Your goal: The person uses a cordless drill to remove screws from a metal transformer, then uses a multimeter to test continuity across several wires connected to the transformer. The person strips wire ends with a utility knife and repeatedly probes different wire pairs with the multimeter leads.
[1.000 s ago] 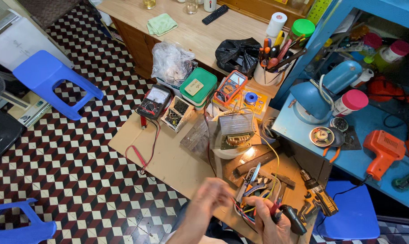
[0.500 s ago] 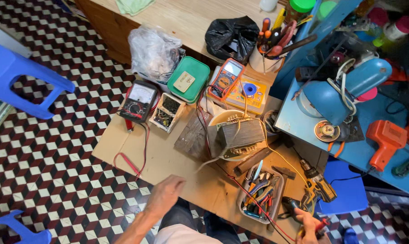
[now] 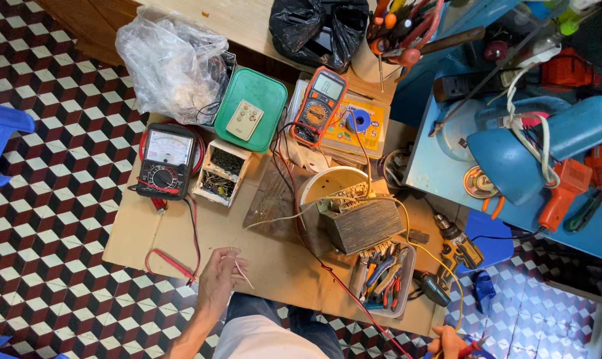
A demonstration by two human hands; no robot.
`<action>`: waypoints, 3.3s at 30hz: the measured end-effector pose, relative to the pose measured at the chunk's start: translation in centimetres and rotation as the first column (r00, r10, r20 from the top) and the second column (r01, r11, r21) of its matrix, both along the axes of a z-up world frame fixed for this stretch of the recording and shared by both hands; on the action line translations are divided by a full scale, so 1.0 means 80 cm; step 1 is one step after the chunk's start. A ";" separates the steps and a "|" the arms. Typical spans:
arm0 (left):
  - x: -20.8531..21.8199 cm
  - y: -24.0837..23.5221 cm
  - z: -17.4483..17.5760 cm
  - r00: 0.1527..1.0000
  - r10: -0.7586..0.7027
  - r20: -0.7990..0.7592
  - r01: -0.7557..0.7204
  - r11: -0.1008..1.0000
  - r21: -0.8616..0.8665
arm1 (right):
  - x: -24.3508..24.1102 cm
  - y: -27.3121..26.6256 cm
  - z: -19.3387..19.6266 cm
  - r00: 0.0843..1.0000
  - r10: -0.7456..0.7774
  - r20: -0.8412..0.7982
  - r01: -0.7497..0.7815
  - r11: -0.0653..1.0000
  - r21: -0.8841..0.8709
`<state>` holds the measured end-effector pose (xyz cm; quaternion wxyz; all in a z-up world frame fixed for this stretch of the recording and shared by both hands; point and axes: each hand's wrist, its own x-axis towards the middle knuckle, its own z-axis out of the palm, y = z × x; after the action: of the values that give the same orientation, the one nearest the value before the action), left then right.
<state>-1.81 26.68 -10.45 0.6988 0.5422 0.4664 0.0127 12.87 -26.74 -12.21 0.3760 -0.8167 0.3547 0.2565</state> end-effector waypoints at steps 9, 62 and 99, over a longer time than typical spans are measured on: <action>0.032 -0.112 0.057 0.970 -0.049 0.238 0.133 0.929 -0.347 | -0.003 0.113 0.116 0.983 0.063 0.171 -0.136 0.879 0.457; 0.080 -0.352 0.181 0.860 -0.058 0.507 0.228 0.932 -0.281 | 0.039 0.121 0.211 0.816 0.349 0.461 -0.574 0.399 0.715; 0.113 -0.374 0.173 0.814 0.229 0.533 0.004 0.916 -0.400 | -0.027 0.110 0.222 0.857 0.210 0.470 -0.504 0.530 0.682</action>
<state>7.22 -3.23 3.35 0.8958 0.3370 0.2614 0.1250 10.68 -17.93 5.59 0.6869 -0.6529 -0.0409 0.3166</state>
